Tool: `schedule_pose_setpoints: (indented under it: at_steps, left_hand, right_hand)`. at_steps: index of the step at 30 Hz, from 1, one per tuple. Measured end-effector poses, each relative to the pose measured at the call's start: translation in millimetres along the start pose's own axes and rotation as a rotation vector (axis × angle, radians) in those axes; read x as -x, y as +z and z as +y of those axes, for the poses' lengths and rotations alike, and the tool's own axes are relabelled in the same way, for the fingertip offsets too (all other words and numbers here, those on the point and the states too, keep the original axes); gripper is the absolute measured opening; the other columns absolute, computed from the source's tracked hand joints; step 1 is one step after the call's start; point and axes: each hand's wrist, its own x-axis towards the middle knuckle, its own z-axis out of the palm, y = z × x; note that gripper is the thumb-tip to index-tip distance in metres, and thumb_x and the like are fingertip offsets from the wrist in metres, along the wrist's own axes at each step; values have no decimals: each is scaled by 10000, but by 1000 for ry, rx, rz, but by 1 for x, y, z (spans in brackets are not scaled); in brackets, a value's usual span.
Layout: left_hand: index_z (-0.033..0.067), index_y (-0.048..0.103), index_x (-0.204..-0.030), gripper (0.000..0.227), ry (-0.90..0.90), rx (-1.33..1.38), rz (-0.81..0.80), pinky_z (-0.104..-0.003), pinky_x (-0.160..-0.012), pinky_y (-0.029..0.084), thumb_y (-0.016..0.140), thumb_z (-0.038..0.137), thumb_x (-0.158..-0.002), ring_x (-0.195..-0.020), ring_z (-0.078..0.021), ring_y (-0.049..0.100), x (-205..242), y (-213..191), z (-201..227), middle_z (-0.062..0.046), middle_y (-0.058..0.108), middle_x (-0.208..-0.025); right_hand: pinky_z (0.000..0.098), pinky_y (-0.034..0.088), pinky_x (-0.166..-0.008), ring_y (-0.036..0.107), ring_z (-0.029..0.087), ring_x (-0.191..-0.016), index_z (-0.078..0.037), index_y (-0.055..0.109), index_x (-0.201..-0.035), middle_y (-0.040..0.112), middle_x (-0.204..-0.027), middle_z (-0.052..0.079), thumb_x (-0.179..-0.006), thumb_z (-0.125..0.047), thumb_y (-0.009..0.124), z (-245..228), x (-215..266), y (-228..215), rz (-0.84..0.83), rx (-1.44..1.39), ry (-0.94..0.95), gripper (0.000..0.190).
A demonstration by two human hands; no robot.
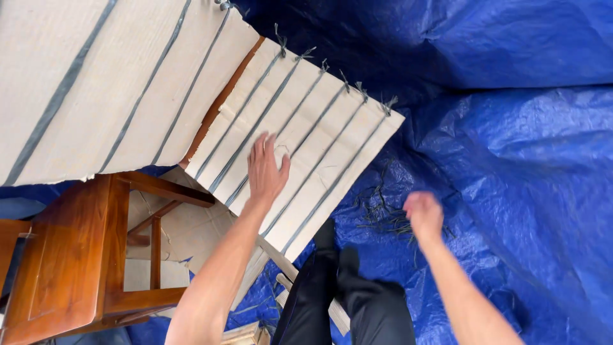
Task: The person unties plastic strips from a wooden chair by hand to remove cardboard protective padding, then collects the discarded strips from a blue tarp.
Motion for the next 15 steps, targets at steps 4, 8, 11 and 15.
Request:
schedule_pose_setpoints:
  at_steps: [4,8,11,15]
  left_hand:
    - [12,465,-1467,610,41,-150,14,-519,-1171,299,661,279,-955,-1457,-384,351,-80,13,-9,-209,367,-1579]
    - [30,436,-1510,646,159,-304,22,-525,-1205,269,650,334,-982,-1498,-383,294,-141,23,-42,-213,315,-1620]
    - [11,398,-1570,710,221,-394,6,-536,-1231,241,605,357,-986,-1523,-394,269,-184,31,-68,-247,277,-1652]
    - [17,385,-1552,683,344,-256,-16,-578,-1228,218,534,376,-991,-1531,-400,272,-172,40,-85,-231,296,-1640]
  right_hand:
    - [253,542,-717,692,104,-850,-21,655,-1066,710,-941,20,-1040,-97,567,-149,-123,29,11,23,-214,118]
    - [243,535,-741,710,93,-897,-43,677,-1080,735,-964,12,-1050,-137,595,-189,-250,96,-88,97,-231,128]
    - [290,546,-837,687,163,-903,-41,703,-1076,727,-942,82,-1023,-79,584,-179,-363,168,-213,189,-462,136]
    - [392,548,-852,725,278,-966,-87,717,-1109,749,-996,135,-988,-186,628,-155,-388,227,-313,505,-406,180]
